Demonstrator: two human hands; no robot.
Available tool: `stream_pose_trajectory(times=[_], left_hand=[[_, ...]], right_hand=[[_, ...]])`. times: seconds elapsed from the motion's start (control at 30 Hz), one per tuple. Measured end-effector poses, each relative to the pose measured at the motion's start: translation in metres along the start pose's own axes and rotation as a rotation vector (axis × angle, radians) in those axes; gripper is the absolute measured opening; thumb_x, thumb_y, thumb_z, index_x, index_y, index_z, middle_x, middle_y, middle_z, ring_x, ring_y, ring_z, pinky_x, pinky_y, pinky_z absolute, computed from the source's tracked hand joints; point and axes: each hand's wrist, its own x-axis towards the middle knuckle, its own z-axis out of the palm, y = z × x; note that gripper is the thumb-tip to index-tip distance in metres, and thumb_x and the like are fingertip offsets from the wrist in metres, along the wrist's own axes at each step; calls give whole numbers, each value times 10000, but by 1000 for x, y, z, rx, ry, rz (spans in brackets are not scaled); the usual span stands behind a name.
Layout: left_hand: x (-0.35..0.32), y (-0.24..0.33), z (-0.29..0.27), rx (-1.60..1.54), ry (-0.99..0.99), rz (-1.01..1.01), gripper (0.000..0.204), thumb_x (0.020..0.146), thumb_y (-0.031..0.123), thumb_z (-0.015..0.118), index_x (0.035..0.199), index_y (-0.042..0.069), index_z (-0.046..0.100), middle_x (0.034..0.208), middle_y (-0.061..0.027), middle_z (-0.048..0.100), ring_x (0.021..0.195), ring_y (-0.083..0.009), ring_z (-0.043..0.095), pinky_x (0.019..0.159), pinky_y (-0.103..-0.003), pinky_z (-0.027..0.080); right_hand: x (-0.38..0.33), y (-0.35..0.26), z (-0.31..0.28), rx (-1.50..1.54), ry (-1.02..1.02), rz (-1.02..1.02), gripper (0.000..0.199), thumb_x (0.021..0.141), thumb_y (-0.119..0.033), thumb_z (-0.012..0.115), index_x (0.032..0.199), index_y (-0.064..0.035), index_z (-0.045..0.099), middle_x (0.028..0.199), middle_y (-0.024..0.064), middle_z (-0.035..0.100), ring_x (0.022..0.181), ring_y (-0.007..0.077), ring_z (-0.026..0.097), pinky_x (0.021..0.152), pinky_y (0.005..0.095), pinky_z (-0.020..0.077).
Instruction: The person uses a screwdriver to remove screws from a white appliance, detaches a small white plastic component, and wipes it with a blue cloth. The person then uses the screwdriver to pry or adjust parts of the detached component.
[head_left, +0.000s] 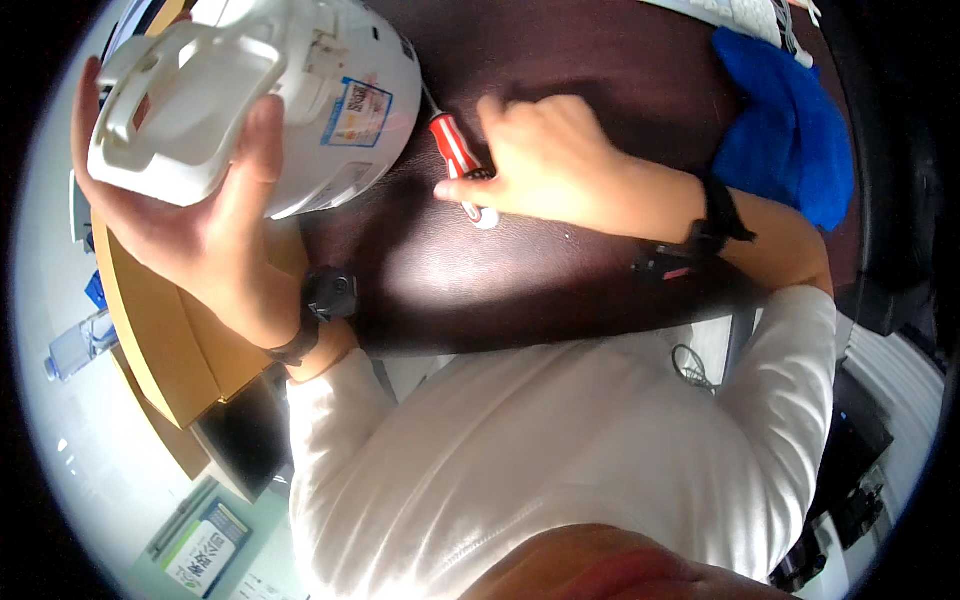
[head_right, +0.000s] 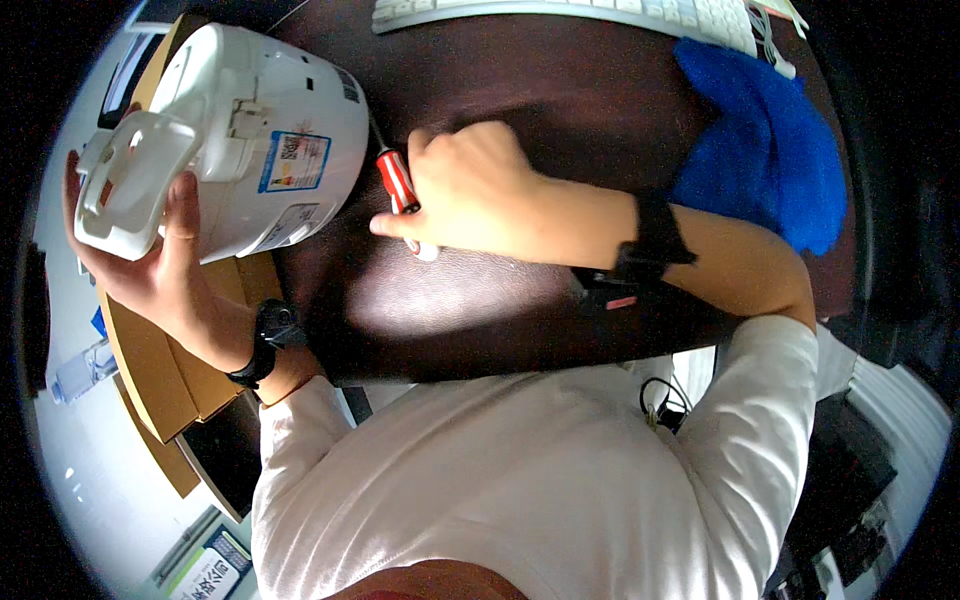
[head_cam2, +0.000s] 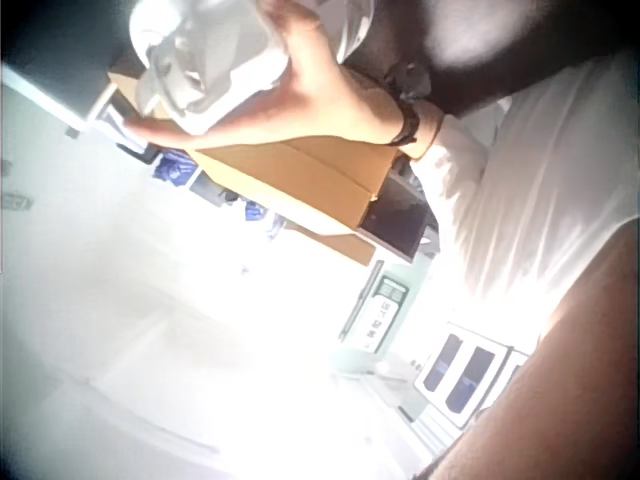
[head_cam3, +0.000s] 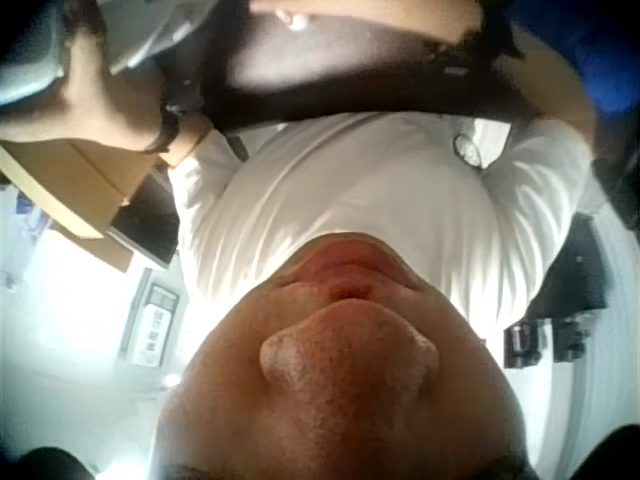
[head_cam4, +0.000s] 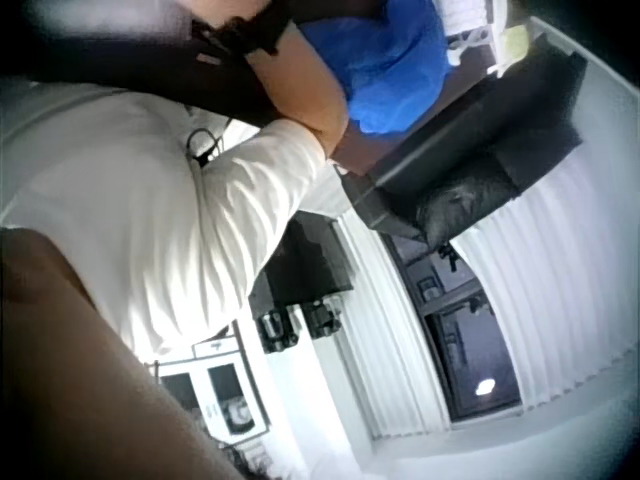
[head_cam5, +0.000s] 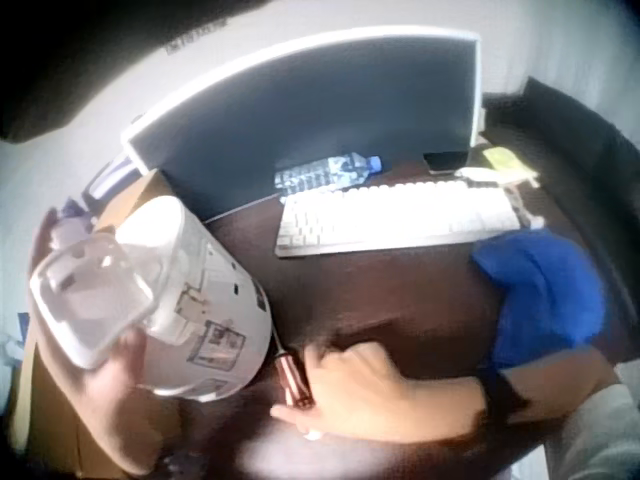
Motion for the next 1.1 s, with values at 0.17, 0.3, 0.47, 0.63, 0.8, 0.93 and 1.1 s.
stream_pose_trajectory(times=[0.17, 0.3, 0.47, 0.63, 0.8, 0.93, 1.1], left_hand=[[-2, 1, 4, -51, -3, -16, 846, 677, 132, 846, 1370, -5, 381, 1183, -273, 612, 1155, -320, 590, 994, -449, 475], [-2, 1, 5, -48, -8, -46, 840, 679, 116, 833, 1379, 8, 381, 1186, -270, 612, 1162, -314, 586, 999, -455, 470], [-2, -2, 4, -52, -20, -10, 842, 681, 118, 832, 1381, -1, 379, 1188, -273, 609, 1162, -317, 586, 1006, -452, 464], [-3, 1, 7, -32, -23, -50, 864, 683, 145, 833, 1386, -24, 362, 1201, -287, 596, 1161, -336, 583, 1002, -452, 463], [-1, -2, 1, -81, -47, -60, 868, 695, 186, 810, 1397, -32, 349, 1208, -305, 584, 1156, -364, 584, 1003, -474, 457], [4, -7, -10, -42, 3, -61, 837, 705, 185, 792, 1396, -23, 367, 1199, -301, 585, 1127, -389, 600, 990, -514, 470], [8, -14, -13, -124, 110, -207, 902, 657, 275, 836, 1387, -4, 386, 1189, -222, 605, 1113, -318, 607, 934, -408, 516]], right_hand=[[7, -6, 26, 91, -68, -48, 560, 763, -550, 666, 661, -1, 627, 529, 135, 599, 481, 285, 631, 474, 368, 495], [1, 15, 23, 156, -108, -15, 454, 793, -478, 642, 660, -45, 672, 574, 123, 627, 524, 276, 648, 515, 397, 519], [-19, 46, 14, 235, -69, 128, 413, 792, -421, 647, 645, -36, 668, 561, 130, 621, 533, 285, 651, 539, 414, 530], [-37, 62, 6, 381, 18, 212, 369, 789, -374, 677, 741, -13, 621, 568, 136, 613, 536, 311, 648, 547, 397, 519], [-38, 67, 1, 694, 216, 180, 267, 812, -237, 713, 867, -5, 591, 681, 166, 626, 596, 279, 645, 572, 370, 493], [-35, 73, -17, 751, 379, 9, 264, 808, -120, 723, 999, -10, 578, 885, 126, 629, 792, 194, 630, 696, 312, 487], [-38, 80, -43, 619, 378, -133, 300, 729, -37, 723, 991, -10, 579, 882, 100, 581, 786, 199, 597, 723, 294, 478]])
